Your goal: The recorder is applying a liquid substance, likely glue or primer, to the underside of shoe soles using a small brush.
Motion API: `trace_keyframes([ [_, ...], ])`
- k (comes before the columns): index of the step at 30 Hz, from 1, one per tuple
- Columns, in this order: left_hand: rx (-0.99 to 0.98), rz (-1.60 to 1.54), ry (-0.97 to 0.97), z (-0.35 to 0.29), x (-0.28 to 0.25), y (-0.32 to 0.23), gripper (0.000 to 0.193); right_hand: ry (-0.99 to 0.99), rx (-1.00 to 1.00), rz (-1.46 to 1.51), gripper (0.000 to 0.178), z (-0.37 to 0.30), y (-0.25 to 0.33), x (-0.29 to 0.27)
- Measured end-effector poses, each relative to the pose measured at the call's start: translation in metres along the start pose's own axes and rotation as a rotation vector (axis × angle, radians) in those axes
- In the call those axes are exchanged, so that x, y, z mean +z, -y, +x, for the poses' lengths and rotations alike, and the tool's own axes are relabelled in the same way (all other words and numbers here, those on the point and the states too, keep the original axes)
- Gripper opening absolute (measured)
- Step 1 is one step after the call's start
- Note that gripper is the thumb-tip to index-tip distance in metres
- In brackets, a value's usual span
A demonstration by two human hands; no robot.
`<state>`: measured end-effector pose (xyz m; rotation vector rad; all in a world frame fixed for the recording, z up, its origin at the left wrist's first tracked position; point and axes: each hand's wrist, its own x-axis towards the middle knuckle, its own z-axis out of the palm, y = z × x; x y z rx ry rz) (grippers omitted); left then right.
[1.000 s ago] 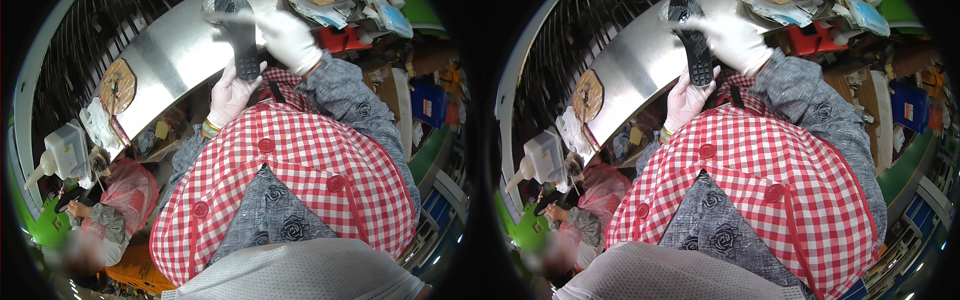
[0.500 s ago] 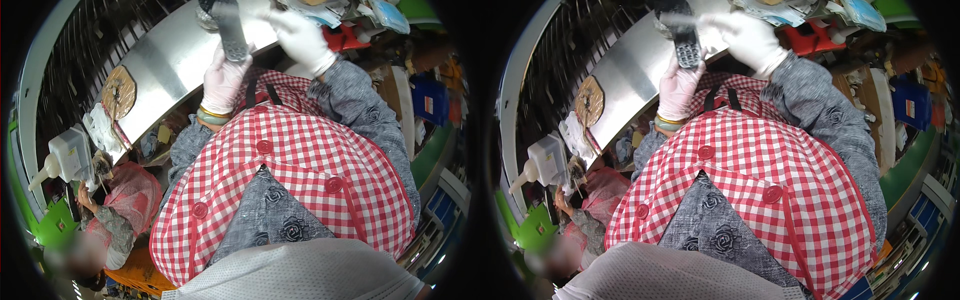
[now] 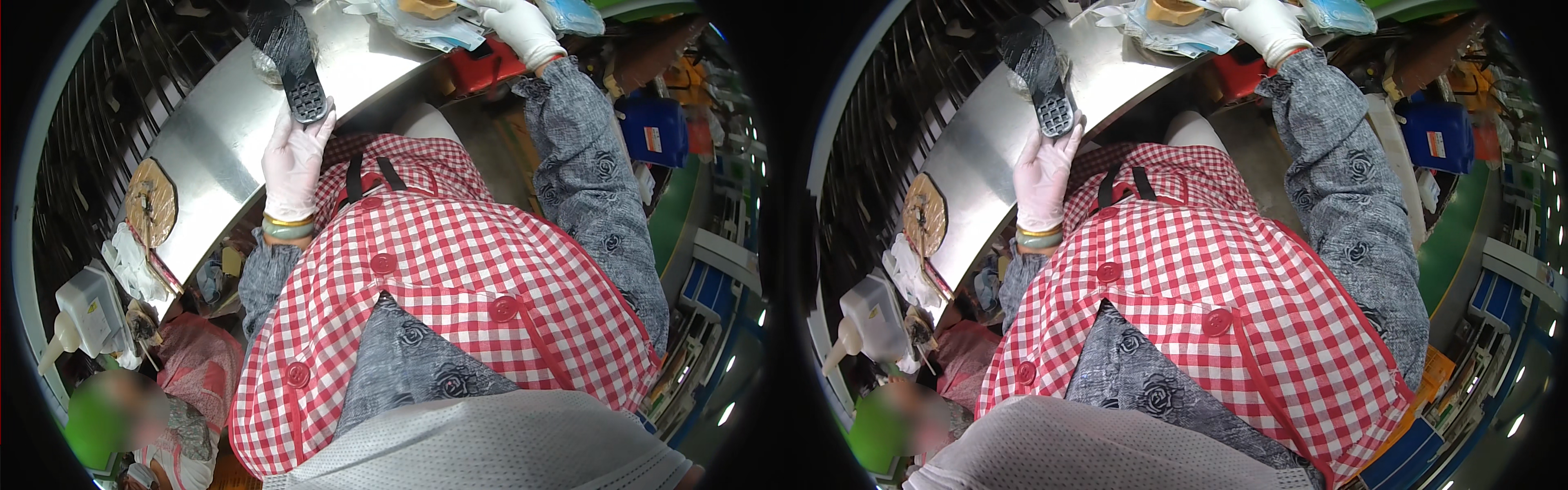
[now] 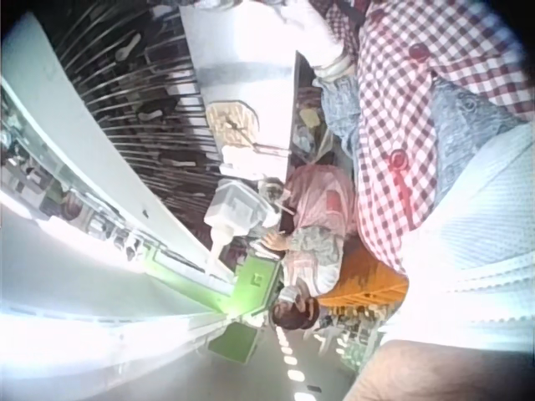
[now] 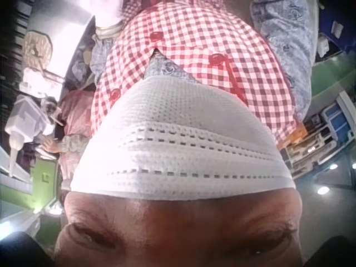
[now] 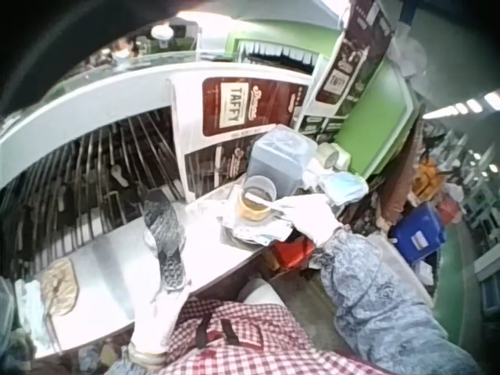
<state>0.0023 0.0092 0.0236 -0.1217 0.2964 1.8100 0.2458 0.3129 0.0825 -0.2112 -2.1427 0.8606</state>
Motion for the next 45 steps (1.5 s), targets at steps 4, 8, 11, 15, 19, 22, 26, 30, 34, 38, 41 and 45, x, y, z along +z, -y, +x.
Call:
trace_keyframes([
  [4,0.046,0.178,-0.033,-0.028,0.010,0.001,0.048,0.058,0.062,-0.115,0.021,0.002,-0.007,-0.002],
  [8,0.021,0.219,-0.049,-0.040,0.009,-0.001,0.051,0.297,0.751,-0.277,0.023,0.006,0.014,0.010],
  [11,0.003,0.146,-0.103,-0.040,-0.002,-0.001,0.055,0.282,0.948,0.311,0.034,-0.017,0.041,0.031],
  [15,0.002,0.045,-0.037,-0.034,-0.022,-0.003,0.061,0.361,0.593,0.215,0.037,-0.013,0.098,0.119],
  [19,0.013,0.071,-0.100,-0.030,-0.017,0.004,0.066,0.285,0.207,-0.129,0.028,-0.016,0.081,0.152],
  [22,-0.026,-0.069,0.039,-0.029,-0.031,0.004,0.069,0.397,0.221,-0.375,0.026,-0.015,0.098,0.151],
  [26,-0.021,-0.114,0.047,-0.033,-0.034,0.000,0.070,0.466,0.318,-0.624,0.031,-0.051,0.128,0.159],
  [30,-0.019,-0.045,-0.004,-0.036,-0.039,-0.003,0.072,0.264,0.156,-0.416,0.033,-0.046,0.138,0.159],
  [34,-0.069,-0.189,0.119,-0.033,-0.036,0.004,0.071,0.267,0.245,-0.631,0.030,-0.020,0.113,0.162],
  [38,-0.069,-0.283,0.211,-0.036,-0.043,0.008,0.069,0.432,0.227,-0.503,0.031,-0.040,0.137,0.179],
  [41,-0.090,-0.304,0.167,-0.037,-0.040,0.006,0.069,0.236,0.279,-0.313,0.035,-0.029,0.134,0.162],
  [45,0.039,0.010,-0.100,-0.039,-0.034,0.009,0.070,0.446,0.041,-0.614,0.044,-0.062,0.135,0.159],
])
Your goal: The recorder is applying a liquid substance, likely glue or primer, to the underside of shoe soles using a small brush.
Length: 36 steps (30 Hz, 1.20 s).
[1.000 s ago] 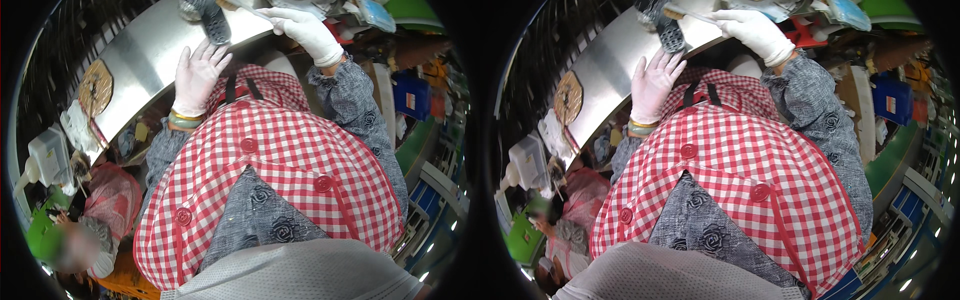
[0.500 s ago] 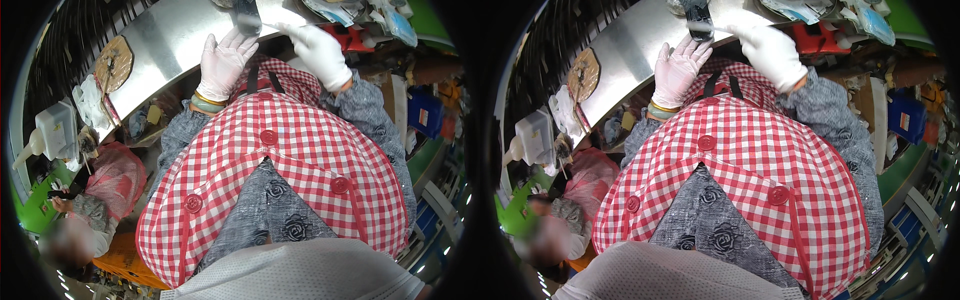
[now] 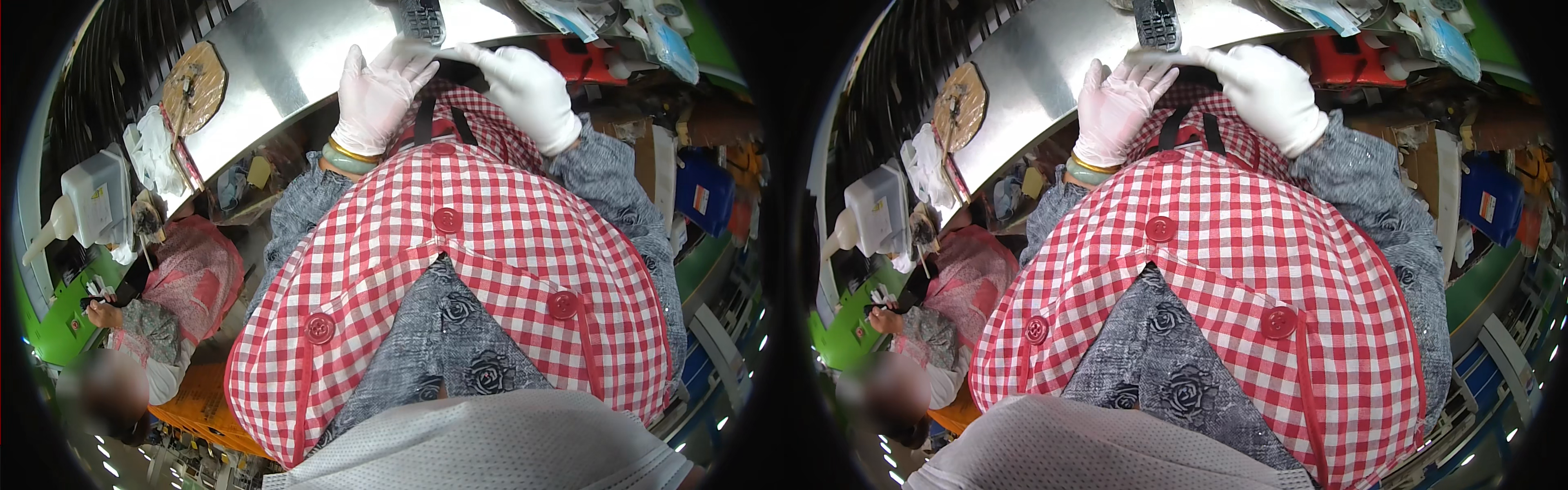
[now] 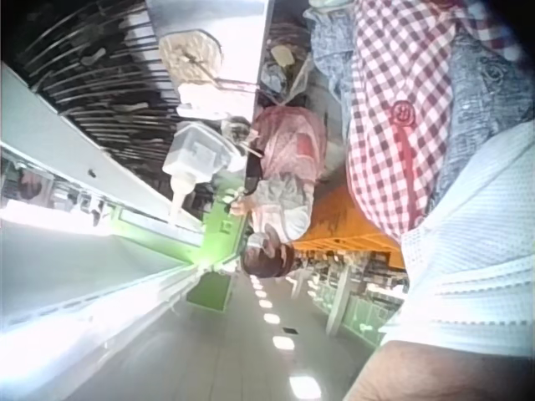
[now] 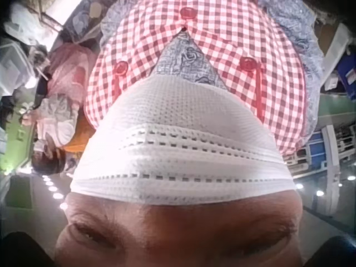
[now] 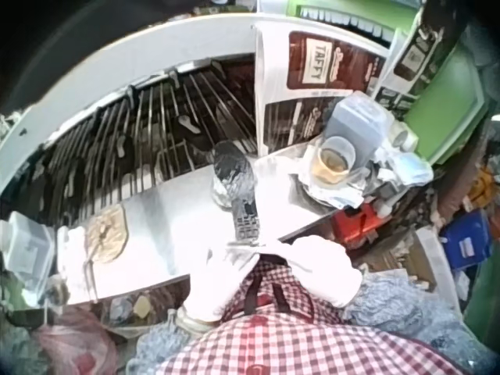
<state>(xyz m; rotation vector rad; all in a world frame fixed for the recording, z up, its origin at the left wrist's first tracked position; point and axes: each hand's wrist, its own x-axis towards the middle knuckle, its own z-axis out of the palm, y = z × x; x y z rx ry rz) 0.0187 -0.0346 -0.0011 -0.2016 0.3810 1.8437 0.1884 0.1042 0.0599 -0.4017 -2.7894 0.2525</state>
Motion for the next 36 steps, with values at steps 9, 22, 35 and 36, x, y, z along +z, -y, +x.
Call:
trace_keyframes([
  [9,-0.166,-0.368,0.501,0.003,-0.032,-0.016,0.081,-0.130,-0.159,0.060,0.052,-0.004,-0.003,0.016],
  [22,0.043,0.060,0.100,0.002,-0.012,-0.015,0.074,-0.017,0.638,1.082,0.034,-0.009,0.037,0.031],
  [35,0.064,-0.017,0.085,-0.004,-0.013,-0.041,0.074,-0.277,0.107,0.266,0.027,0.048,-0.022,0.032],
  [36,0.057,-0.009,0.091,-0.003,-0.011,-0.042,0.074,-0.408,-0.063,0.491,0.027,0.057,-0.036,0.046],
])
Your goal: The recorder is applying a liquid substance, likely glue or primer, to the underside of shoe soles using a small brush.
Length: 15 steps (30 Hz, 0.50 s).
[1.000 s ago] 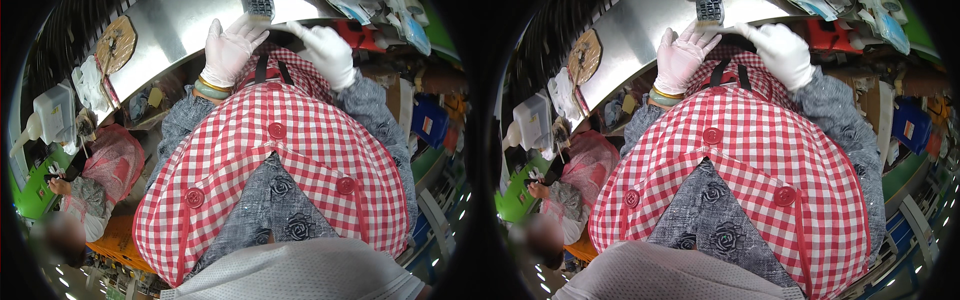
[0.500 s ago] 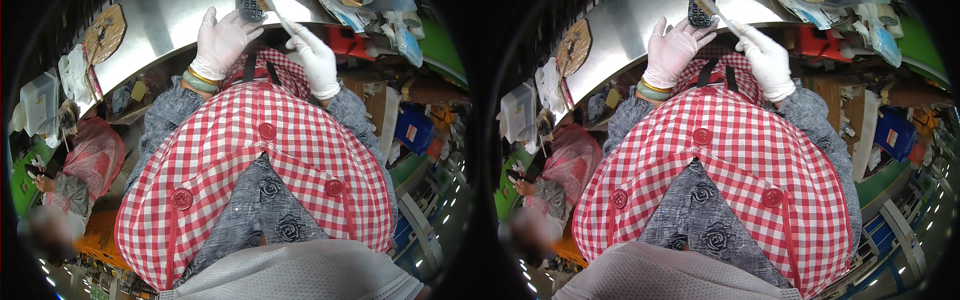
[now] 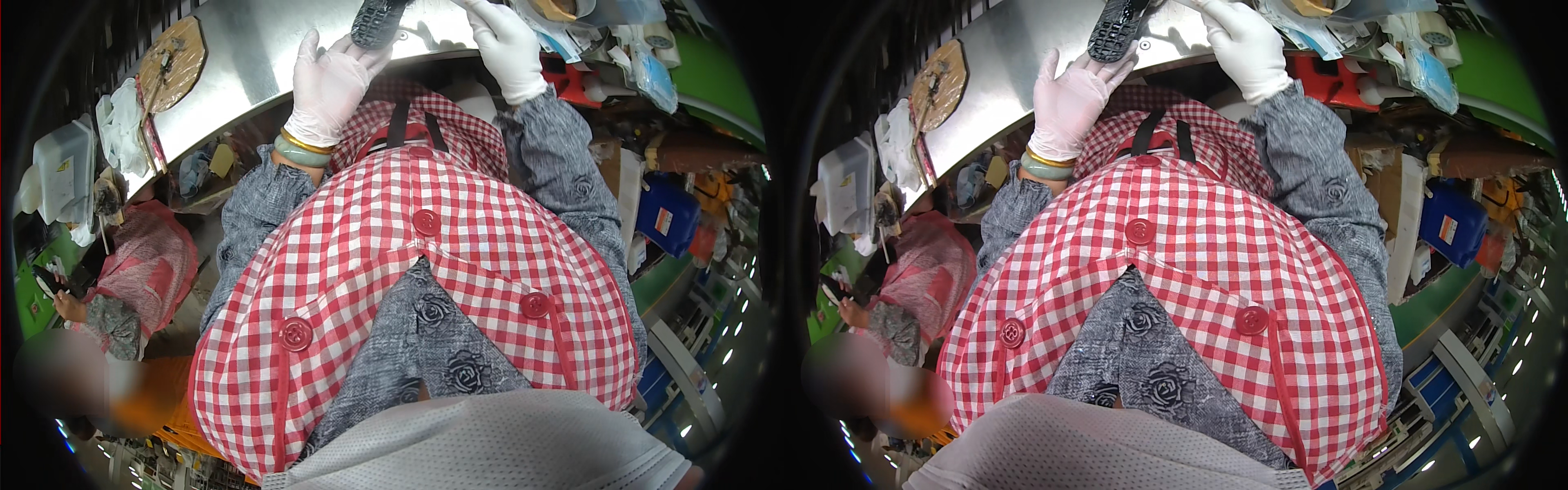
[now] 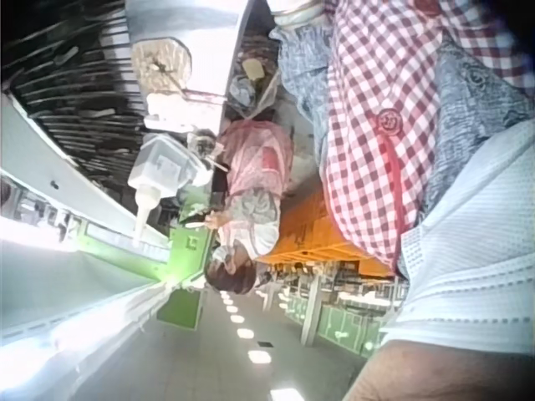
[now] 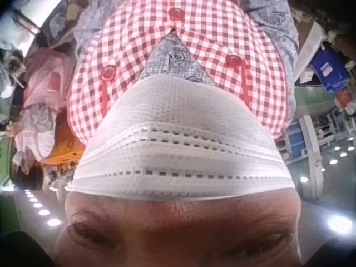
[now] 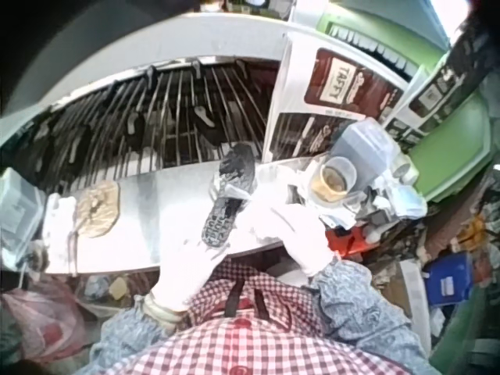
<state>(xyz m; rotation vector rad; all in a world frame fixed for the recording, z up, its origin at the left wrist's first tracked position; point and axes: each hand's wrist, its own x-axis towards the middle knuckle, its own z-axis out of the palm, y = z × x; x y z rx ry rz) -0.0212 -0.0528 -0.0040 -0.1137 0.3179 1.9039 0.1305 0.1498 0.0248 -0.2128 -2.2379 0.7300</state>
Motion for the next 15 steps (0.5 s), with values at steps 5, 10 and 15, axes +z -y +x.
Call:
trace_keyframes([
  [5,0.004,-0.011,0.038,0.001,-0.001,-0.012,0.072,0.112,-0.157,-0.366,0.044,-0.028,-0.006,0.003],
  [10,-0.013,0.091,0.000,-0.003,0.015,-0.017,0.072,0.040,-0.102,-0.348,0.042,-0.018,0.010,-0.016],
  [15,-0.066,-0.003,0.025,0.004,0.033,-0.005,0.071,-0.046,0.027,-0.411,0.025,-0.001,-0.026,-0.042],
])
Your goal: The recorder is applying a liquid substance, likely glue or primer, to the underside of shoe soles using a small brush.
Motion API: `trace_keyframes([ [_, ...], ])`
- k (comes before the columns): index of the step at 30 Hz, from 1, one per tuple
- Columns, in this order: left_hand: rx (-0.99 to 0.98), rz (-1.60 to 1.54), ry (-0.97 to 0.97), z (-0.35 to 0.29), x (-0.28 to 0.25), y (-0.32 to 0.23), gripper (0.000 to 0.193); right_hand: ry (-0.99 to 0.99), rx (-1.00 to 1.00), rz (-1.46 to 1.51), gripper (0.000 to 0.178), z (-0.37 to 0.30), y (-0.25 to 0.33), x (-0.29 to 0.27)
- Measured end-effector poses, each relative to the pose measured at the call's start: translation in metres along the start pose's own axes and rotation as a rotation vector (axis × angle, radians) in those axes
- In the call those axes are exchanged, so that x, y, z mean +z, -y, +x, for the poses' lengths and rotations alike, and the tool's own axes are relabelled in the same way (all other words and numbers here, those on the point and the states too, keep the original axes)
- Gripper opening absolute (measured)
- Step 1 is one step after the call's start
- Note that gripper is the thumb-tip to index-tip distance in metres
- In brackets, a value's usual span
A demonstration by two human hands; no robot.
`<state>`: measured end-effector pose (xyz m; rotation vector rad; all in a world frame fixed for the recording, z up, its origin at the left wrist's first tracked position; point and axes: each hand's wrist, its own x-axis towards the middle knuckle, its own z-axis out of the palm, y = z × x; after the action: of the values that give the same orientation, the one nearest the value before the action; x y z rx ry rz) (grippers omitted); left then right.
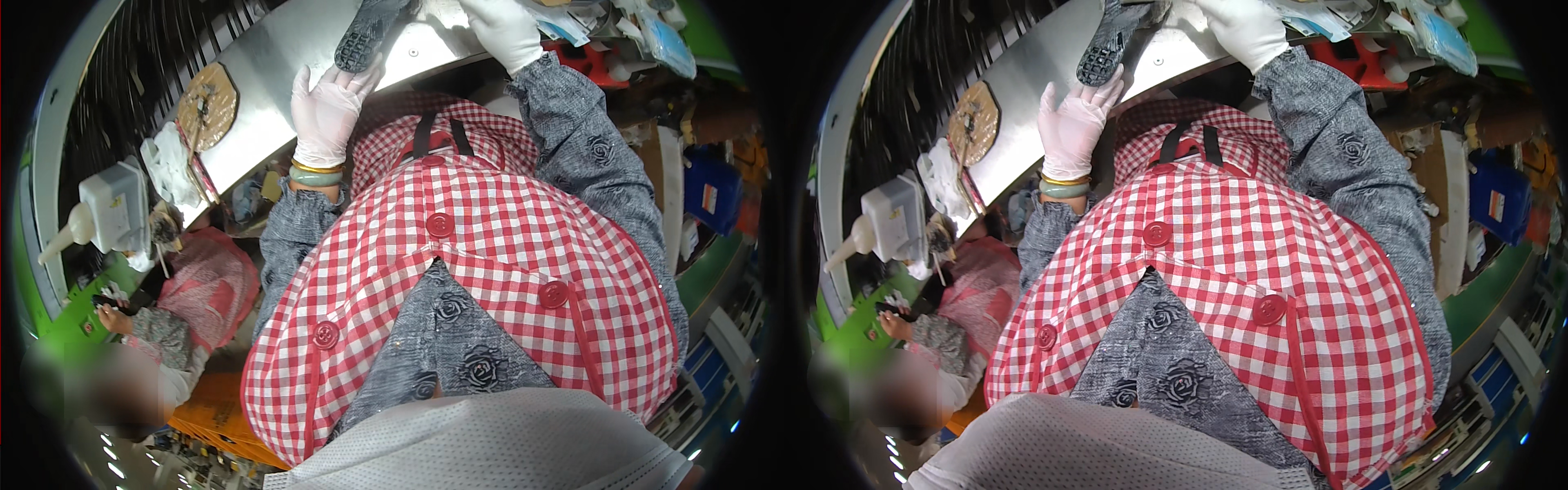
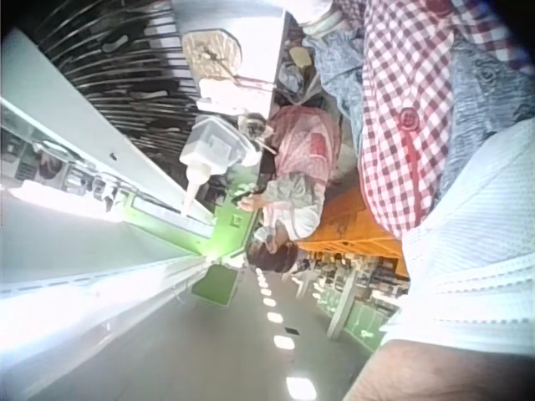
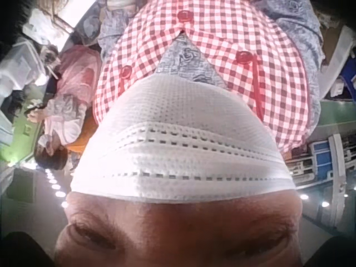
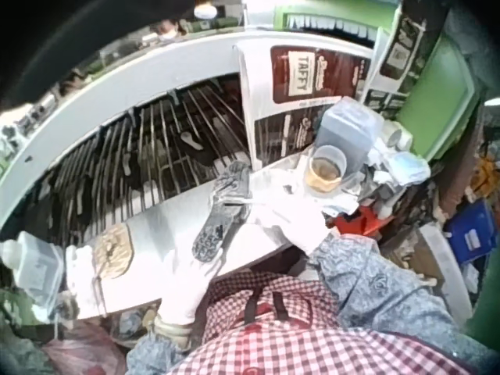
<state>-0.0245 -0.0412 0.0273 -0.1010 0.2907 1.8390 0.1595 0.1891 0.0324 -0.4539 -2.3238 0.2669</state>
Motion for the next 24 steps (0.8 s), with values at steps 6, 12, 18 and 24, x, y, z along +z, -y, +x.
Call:
trace_keyframes([
  [6,-0.041,0.039,-0.090,0.008,0.028,-0.003,0.061,-0.018,-0.009,0.148,0.034,0.003,0.028,-0.041],
  [12,-0.055,0.034,0.097,-0.028,0.053,0.011,0.047,-0.340,0.173,0.391,0.028,0.021,0.071,-0.068],
  [18,0.031,0.413,0.216,-0.080,0.127,0.005,0.050,-0.351,0.445,0.489,0.033,-0.011,0.095,-0.081],
  [24,0.298,0.402,0.396,-0.104,0.236,-0.033,0.047,-0.349,0.546,0.676,0.039,-0.027,0.115,-0.096],
])
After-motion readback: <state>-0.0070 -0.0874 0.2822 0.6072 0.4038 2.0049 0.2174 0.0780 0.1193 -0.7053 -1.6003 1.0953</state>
